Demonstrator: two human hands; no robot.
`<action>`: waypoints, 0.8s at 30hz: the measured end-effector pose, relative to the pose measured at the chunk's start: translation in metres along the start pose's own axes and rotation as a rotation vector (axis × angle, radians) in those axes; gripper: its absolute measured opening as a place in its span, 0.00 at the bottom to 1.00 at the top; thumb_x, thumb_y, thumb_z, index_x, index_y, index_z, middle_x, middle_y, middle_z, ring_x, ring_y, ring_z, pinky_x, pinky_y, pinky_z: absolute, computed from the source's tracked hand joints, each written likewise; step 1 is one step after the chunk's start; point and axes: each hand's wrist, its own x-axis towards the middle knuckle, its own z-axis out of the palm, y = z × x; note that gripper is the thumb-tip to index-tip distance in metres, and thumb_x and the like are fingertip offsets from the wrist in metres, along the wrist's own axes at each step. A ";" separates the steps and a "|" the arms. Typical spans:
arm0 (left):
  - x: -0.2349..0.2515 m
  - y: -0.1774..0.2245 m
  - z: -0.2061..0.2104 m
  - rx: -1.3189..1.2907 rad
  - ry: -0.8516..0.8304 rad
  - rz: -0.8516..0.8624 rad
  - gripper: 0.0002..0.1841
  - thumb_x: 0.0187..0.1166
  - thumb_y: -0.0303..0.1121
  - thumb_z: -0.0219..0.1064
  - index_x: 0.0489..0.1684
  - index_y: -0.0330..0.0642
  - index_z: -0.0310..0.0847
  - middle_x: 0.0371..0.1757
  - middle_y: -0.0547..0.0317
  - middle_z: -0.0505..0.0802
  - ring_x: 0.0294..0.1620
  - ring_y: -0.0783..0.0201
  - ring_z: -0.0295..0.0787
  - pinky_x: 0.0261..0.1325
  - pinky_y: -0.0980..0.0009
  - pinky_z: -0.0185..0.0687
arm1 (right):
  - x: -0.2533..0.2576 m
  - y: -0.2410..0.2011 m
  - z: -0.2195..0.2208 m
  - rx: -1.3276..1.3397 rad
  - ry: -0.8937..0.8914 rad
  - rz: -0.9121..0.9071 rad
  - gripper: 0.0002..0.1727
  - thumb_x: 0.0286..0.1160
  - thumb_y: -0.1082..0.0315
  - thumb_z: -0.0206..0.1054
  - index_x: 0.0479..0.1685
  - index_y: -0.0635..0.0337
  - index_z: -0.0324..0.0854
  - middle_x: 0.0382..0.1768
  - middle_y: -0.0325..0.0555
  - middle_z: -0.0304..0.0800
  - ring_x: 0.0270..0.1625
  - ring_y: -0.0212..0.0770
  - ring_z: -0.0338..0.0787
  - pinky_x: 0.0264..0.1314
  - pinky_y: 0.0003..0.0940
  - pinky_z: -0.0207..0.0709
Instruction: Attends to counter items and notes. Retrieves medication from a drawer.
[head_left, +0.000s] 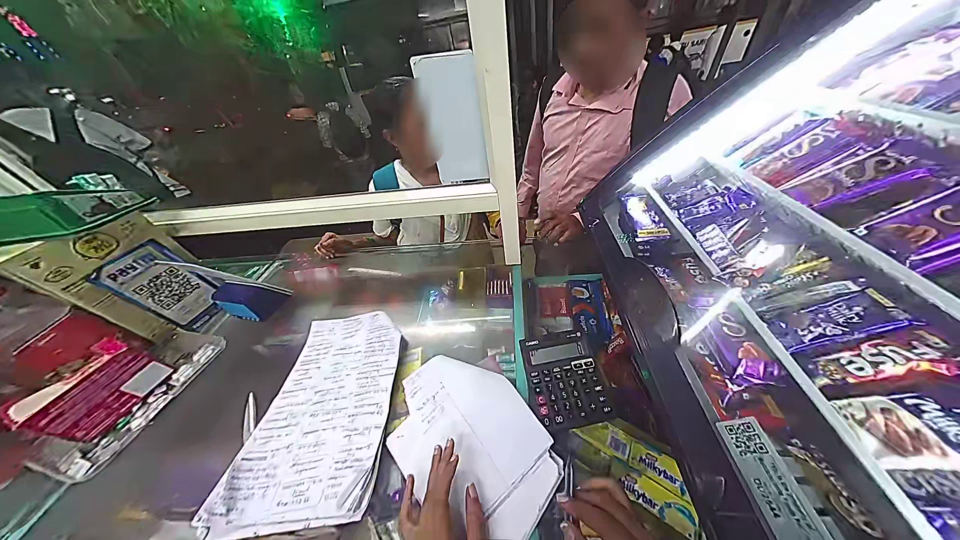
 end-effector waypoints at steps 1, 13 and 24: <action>0.000 0.000 0.000 0.002 0.001 0.001 0.21 0.88 0.45 0.51 0.67 0.39 0.77 0.71 0.48 0.88 0.85 0.63 0.71 0.92 0.48 0.37 | 0.000 0.000 0.001 -0.010 0.007 0.014 0.08 0.76 0.65 0.73 0.44 0.58 0.93 0.41 0.43 0.95 0.57 0.35 0.89 0.71 0.27 0.75; -0.001 -0.002 0.001 0.000 -0.035 -0.015 0.22 0.88 0.43 0.51 0.68 0.37 0.78 0.71 0.46 0.89 0.83 0.59 0.74 0.92 0.44 0.37 | 0.001 0.001 0.004 -0.082 -0.033 0.020 0.07 0.74 0.68 0.72 0.44 0.59 0.94 0.40 0.47 0.95 0.51 0.39 0.90 0.65 0.30 0.79; 0.000 -0.003 0.002 -0.028 -0.050 -0.037 0.22 0.87 0.42 0.52 0.68 0.36 0.81 0.70 0.45 0.89 0.82 0.55 0.75 0.90 0.41 0.39 | 0.002 0.005 0.004 -0.055 -0.055 0.044 0.08 0.73 0.69 0.72 0.44 0.62 0.94 0.39 0.51 0.94 0.51 0.43 0.90 0.64 0.34 0.80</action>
